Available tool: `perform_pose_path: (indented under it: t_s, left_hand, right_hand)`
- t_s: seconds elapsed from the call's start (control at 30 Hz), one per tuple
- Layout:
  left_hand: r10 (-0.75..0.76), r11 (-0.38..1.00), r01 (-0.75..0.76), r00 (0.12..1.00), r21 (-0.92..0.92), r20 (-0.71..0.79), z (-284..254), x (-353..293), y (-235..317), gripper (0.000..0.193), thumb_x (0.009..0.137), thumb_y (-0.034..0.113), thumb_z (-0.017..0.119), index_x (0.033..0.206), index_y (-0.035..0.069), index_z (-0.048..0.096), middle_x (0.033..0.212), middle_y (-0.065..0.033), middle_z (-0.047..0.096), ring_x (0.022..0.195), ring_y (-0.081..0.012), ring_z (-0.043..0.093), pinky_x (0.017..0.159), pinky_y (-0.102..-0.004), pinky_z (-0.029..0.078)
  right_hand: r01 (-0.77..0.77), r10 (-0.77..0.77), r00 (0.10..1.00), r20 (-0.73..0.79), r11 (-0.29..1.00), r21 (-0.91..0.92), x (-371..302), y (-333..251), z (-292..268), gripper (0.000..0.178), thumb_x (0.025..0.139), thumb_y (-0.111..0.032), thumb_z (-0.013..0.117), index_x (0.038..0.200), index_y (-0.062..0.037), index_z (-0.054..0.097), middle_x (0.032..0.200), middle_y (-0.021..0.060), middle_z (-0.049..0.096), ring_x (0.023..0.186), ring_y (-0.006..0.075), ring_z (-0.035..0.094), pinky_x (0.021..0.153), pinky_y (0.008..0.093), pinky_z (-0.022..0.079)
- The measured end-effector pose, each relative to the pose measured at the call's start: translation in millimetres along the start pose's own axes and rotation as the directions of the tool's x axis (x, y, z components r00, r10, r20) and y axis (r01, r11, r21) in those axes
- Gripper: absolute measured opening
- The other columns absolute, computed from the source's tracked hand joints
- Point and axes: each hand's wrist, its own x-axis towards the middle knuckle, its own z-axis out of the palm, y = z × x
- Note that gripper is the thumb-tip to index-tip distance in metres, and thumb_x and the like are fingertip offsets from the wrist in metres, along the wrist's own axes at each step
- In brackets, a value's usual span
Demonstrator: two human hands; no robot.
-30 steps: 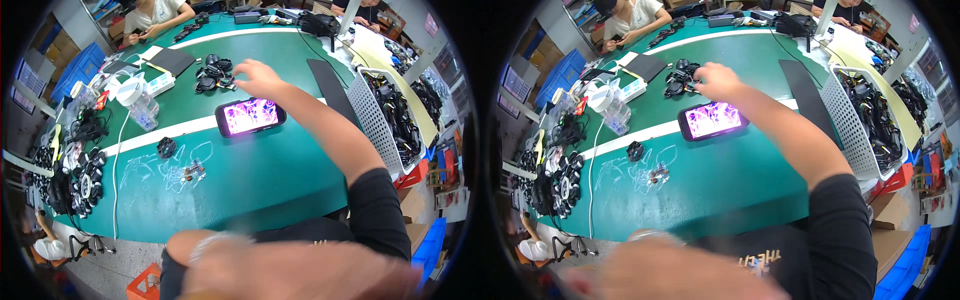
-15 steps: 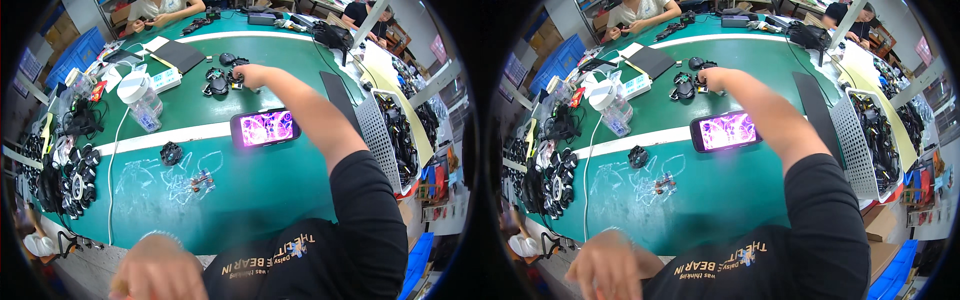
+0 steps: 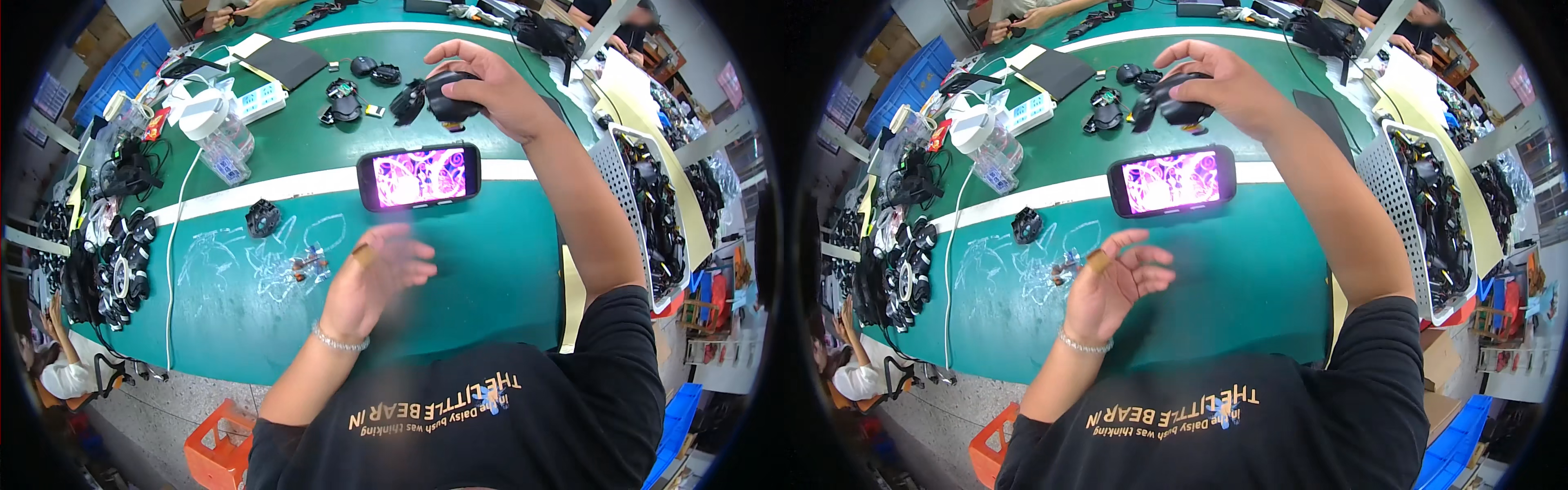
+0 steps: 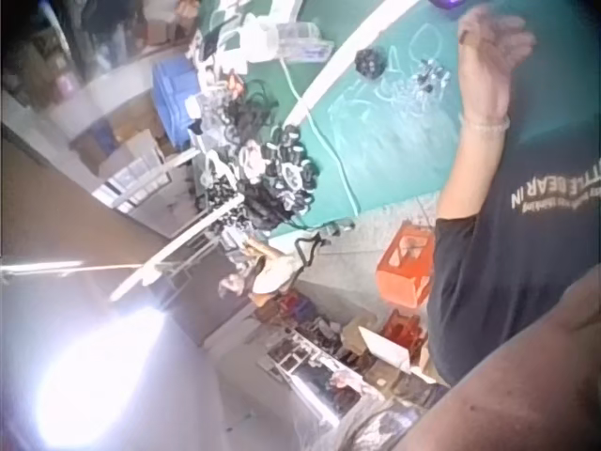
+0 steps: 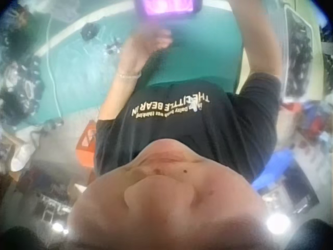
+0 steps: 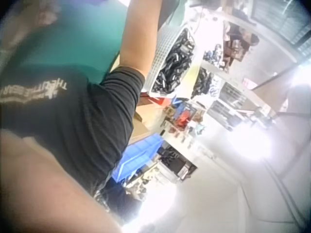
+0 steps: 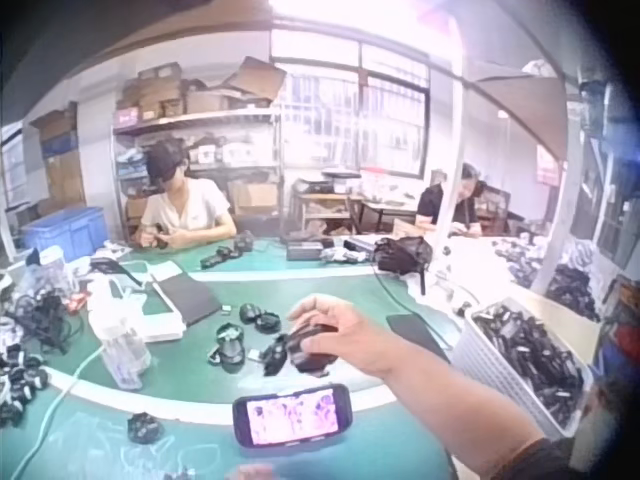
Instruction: The person assembles small electronic devices by inserting batteries and connecting wires to circuit boards. They handle multiple units one at a time, placing finished items into a white basket on the table.
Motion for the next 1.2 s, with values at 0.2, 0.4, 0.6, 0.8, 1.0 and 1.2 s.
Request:
perform_pose_path:
  t_s: [0.2, 0.4, 0.6, 0.8, 1.0, 1.2]
  left_hand:
    - [0.089, 0.975, -0.055, 0.984, -0.214, 0.154, 16.2, 17.7, -7.9, 0.05, 0.093, 0.043, 0.044, 0.126, 0.005, 0.043, 0.111, -0.0196, 0.055, 0.094, -0.0317, 0.06, 0.082, -0.0394, 0.049]
    - [0.065, 0.995, -0.051, 0.983, -0.088, 0.17, 30.8, 13.2, -22.1, 0.038, 0.087, 0.021, 0.062, 0.118, 0.007, 0.045, 0.093, -0.0108, 0.059, 0.071, -0.0216, 0.059, 0.062, -0.0314, 0.047]
    - [0.142, 0.981, -0.143, 0.99, 0.132, 0.017, 42.5, 12.0, -37.1, 0.039, 0.081, 0.013, 0.068, 0.111, 0.006, 0.044, 0.091, -0.0122, 0.058, 0.071, -0.0208, 0.06, 0.06, -0.0303, 0.048]
    - [0.006, 0.958, -0.042, 0.992, 0.283, 0.127, 44.8, 13.9, -39.7, 0.037, 0.074, 0.01, 0.074, 0.098, 0.005, 0.045, 0.096, -0.0116, 0.06, 0.085, -0.0205, 0.063, 0.074, -0.0366, 0.055]
    - [-0.108, 0.972, 0.081, 0.988, 0.219, 0.114, 53.4, 17.1, -38.0, 0.038, 0.078, 0.011, 0.07, 0.109, 0.005, 0.048, 0.101, -0.0063, 0.06, 0.092, -0.0153, 0.061, 0.082, -0.0337, 0.052]
    - [-0.027, 0.981, 0.009, 0.995, 0.193, 0.092, 56.1, 19.5, -37.5, 0.032, 0.086, 0.01, 0.063, 0.114, 0.002, 0.051, 0.097, 0.0004, 0.059, 0.084, -0.0039, 0.052, 0.074, -0.0198, 0.043]
  right_hand:
    - [-0.087, -0.001, 0.976, 0.22, 0.917, 0.389, -70.4, -15.5, 35.3, 0.046, 0.075, -0.008, 0.064, 0.118, -0.0031, 0.048, 0.099, 0.0092, 0.06, 0.093, 0.0148, 0.059, 0.084, 0.0261, 0.046]
    - [0.143, -0.138, 0.987, 0.086, 0.988, -0.053, -129.2, -17.4, 56.4, 0.044, 0.07, 0.003, 0.058, 0.113, -0.0022, 0.052, 0.095, 0.0071, 0.059, 0.089, 0.0153, 0.059, 0.079, 0.0292, 0.048]
    - [0.406, -0.51, 0.86, -0.002, 0.686, -0.603, -165.3, 6.0, 64.6, 0.038, 0.066, 0.011, 0.056, 0.102, -0.0016, 0.059, 0.09, 0.0126, 0.06, 0.085, 0.0309, 0.06, 0.072, 0.0367, 0.05]
    - [0.397, -0.702, 0.711, -0.026, 0.432, -0.81, -166.9, 33.7, 59.2, 0.034, 0.055, 0.01, 0.058, 0.087, -0.0047, 0.057, 0.083, 0.0077, 0.055, 0.08, 0.0278, 0.056, 0.069, 0.0383, 0.045]
    - [0.356, -0.733, 0.68, -0.013, 0.346, -0.868, -162.2, 39.3, 65.9, 0.026, 0.053, -0.004, 0.063, 0.077, -0.0104, 0.057, 0.083, 0.0025, 0.052, 0.081, 0.0228, 0.053, 0.07, 0.0344, 0.037]
    - [0.311, -0.71, 0.703, -0.041, 0.359, -0.88, -164.4, 45.0, 74.9, 0.025, 0.053, -0.006, 0.064, 0.076, -0.0153, 0.059, 0.084, 0.0001, 0.051, 0.078, 0.021, 0.051, 0.068, 0.0337, 0.035]
